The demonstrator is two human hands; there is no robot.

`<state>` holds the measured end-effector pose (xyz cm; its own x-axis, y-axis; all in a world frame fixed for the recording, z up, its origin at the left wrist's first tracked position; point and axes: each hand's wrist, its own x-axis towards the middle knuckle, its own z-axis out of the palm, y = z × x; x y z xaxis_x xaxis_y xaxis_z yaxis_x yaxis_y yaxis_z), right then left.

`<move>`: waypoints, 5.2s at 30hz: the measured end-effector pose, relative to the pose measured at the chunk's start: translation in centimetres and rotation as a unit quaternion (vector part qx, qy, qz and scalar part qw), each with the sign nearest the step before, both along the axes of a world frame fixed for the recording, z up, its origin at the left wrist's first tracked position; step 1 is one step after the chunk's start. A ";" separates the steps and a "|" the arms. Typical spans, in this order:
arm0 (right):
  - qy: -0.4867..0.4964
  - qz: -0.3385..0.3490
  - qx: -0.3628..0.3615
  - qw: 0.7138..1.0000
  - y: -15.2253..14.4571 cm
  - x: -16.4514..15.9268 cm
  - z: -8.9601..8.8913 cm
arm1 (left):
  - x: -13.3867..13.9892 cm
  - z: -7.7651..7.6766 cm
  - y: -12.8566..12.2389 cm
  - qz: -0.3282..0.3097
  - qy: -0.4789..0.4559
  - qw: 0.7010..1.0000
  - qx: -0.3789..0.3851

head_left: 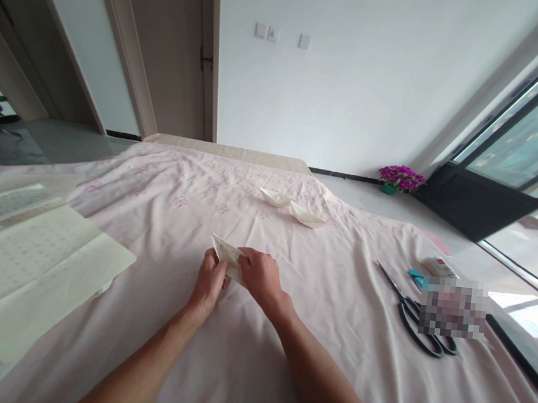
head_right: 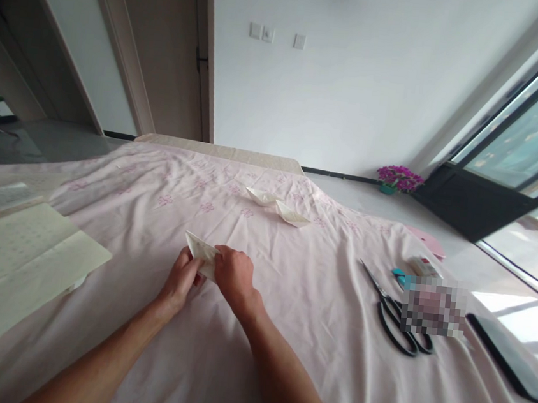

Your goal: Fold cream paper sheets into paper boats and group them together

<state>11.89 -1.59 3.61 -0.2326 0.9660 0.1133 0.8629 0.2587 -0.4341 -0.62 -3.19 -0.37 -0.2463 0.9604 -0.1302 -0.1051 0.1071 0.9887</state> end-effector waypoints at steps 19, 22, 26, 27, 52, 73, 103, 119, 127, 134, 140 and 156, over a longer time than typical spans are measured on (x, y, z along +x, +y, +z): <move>0.121 0.076 0.056 0.988 1.3 4.6 1.1 | -3.5 -1.4 2.0 0.007 0.164 0.985 0.054; 0.077 0.132 0.097 0.984 0.2 4.9 1.5 | -3.4 -1.4 1.9 0.013 0.167 0.984 0.059; 0.005 0.134 0.120 0.984 -0.7 5.0 1.0 | -3.4 -1.5 1.9 0.027 0.182 0.981 0.064; -0.006 0.131 0.123 0.984 -0.9 5.0 0.8 | -3.4 -1.5 1.8 0.027 0.184 0.980 0.065; 0.048 0.073 0.052 0.995 -0.1 8.2 0.0 | -3.2 -0.2 1.4 0.069 0.133 0.986 0.073; -0.010 -0.088 0.115 0.989 14.5 14.3 -0.1 | -3.7 -0.9 2.0 0.056 0.222 0.972 0.047; -0.080 -0.060 0.155 0.983 17.0 14.2 -0.4 | -3.6 -1.1 2.1 0.045 0.250 0.967 0.036; -0.053 -0.041 0.142 0.988 11.6 11.3 1.8 | -3.4 -1.8 2.3 0.029 0.286 0.952 0.102; 0.122 0.082 0.067 0.987 4.3 3.9 4.1 | -1.8 -0.9 1.3 -0.028 0.337 0.914 0.224; 0.303 0.227 -0.128 0.917 1.6 1.0 3.4 | -2.2 -1.1 1.3 0.013 0.374 0.895 0.242; 0.306 0.174 -0.093 0.932 2.6 2.0 2.7 | -2.6 -1.2 1.4 0.015 0.347 0.913 0.211; 0.051 0.168 0.085 0.981 7.8 7.6 -0.2 | -3.5 -1.9 2.5 0.030 0.263 0.958 0.106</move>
